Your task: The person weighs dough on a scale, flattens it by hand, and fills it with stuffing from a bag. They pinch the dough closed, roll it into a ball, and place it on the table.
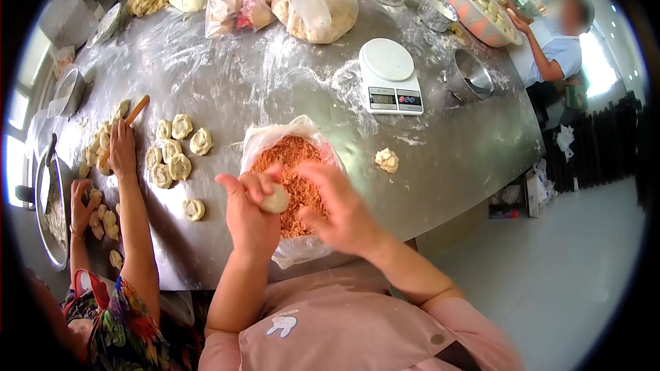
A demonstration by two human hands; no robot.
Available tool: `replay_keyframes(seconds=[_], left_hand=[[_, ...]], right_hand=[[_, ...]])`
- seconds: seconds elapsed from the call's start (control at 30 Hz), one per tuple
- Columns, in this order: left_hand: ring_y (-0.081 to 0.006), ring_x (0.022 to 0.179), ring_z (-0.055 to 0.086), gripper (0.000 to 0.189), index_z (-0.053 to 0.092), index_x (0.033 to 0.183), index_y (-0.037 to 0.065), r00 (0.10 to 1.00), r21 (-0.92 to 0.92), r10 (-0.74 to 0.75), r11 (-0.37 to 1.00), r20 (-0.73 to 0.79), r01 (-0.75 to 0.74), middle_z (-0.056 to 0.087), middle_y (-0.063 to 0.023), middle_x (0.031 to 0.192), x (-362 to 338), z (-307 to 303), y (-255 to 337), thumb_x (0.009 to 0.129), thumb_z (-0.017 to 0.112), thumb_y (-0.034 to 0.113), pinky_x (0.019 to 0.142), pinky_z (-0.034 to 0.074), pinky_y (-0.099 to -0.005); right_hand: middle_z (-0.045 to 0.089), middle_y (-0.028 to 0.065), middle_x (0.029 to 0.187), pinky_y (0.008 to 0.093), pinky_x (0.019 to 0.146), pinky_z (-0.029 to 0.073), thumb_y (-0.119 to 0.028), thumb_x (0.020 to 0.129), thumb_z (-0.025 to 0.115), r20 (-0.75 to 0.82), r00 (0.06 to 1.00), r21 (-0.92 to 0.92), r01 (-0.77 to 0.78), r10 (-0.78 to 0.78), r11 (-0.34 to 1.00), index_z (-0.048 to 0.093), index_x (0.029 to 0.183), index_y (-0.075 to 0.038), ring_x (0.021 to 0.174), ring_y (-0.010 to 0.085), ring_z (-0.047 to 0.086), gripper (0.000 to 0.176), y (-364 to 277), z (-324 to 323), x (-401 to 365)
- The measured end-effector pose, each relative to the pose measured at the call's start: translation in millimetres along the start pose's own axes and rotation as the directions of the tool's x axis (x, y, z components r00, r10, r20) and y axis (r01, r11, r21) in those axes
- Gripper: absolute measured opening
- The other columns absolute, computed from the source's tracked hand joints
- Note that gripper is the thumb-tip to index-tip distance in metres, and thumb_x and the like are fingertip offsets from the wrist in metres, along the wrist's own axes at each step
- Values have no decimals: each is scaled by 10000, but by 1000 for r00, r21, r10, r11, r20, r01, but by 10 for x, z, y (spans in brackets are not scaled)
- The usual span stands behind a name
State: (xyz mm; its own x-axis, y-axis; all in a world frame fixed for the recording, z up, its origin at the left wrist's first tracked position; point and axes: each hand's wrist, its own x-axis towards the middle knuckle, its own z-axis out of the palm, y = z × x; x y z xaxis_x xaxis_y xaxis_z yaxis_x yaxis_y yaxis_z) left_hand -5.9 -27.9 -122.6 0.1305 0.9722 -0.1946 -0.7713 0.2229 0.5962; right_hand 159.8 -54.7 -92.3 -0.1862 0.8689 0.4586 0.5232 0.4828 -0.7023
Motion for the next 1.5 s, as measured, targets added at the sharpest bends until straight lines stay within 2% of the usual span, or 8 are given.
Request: replay_keyframes(seconds=[0.1, 0.23, 0.37, 0.5, 0.73, 0.9, 1.13, 1.5], left_hand=[[-261, 1368, 342, 682, 530, 1199, 66, 986, -14, 21, 1000, 167, -19, 475, -148, 1408, -54, 170, -24, 914, 400, 673, 1123, 293, -436], [-313, 1351, 385, 834, 369, 1445, 51, 979, 131, 189, 972, 71, -197, 477, -170, 1395, -35, 280, -22, 905, 426, 685, 1144, 276, -462], [-295, 1273, 446, 712, 435, 1375, 43, 864, 454, 49, 836, 500, -310, 476, -171, 1391, 171, -332, -82, 942, 447, 608, 1131, 283, -476], [-269, 1339, 353, 772, 434, 1379, 75, 975, 492, 83, 852, 208, -177, 435, -113, 1438, 82, 50, -53, 918, 376, 692, 1144, 220, -485], [-242, 1337, 383, 647, 419, 1383, 53, 906, 748, 421, 614, -41, -251, 452, -104, 1417, 165, -514, 198, 1001, 328, 566, 1101, 259, -438], [-234, 1266, 452, 670, 434, 1337, -48, 900, 860, 437, 455, 9, -230, 482, -151, 1364, 141, -984, -68, 1007, 367, 530, 1070, 320, -373], [-245, 1226, 485, 782, 422, 1320, -72, 876, 774, 482, 554, 3, -307, 520, -173, 1305, 151, -1102, -145, 957, 387, 620, 1064, 340, -360], [-237, 1156, 530, 829, 441, 1284, -63, 888, 754, 460, 575, 22, -317, 550, -163, 1234, 148, -1037, -155, 915, 406, 679, 1031, 384, -353]], right_hand=[[594, 189, 1143, 392, 861, 493, -285, 937, 625, -28, 973, 303, -209, 228, 930, 515, 1224, -34, 1042, 324, 603, 397, -136, 315, 100], [626, 172, 975, 375, 774, 496, -385, 974, 558, 339, 899, 482, -420, 278, 769, 529, 1149, -30, 916, 302, 641, 397, -39, 183, 201], [614, 159, 1068, 368, 808, 499, -393, 969, 561, 341, 918, 483, -356, 203, 800, 522, 1182, -41, 985, 319, 636, 413, 22, 348, 114], [606, 103, 1057, 344, 860, 489, -341, 963, 598, 289, 945, 620, -306, 152, 723, 521, 1233, -53, 994, 199, 603, 402, 144, 254, 334], [647, 157, 1047, 391, 791, 516, -268, 858, 722, -366, 862, -195, -440, 351, 877, 551, 1116, -50, 930, 304, 655, 379, 1674, -830, 958], [641, 171, 1142, 413, 948, 458, -377, 933, 595, -354, 894, -539, -435, 275, 721, 531, 1252, -51, 1127, 349, 576, 460, 2588, -1249, 1123], [605, 196, 1251, 398, 1000, 420, -500, 1006, 370, -649, 624, -78, -625, 436, 777, 511, 1314, -49, 1180, 360, 552, 564, 2805, -1602, 1161], [584, 236, 1262, 427, 1008, 398, -668, 961, 231, -515, 616, -71, -723, 596, 687, 522, 1285, -36, 1229, 393, 514, 768, 3230, -1641, 1150]])
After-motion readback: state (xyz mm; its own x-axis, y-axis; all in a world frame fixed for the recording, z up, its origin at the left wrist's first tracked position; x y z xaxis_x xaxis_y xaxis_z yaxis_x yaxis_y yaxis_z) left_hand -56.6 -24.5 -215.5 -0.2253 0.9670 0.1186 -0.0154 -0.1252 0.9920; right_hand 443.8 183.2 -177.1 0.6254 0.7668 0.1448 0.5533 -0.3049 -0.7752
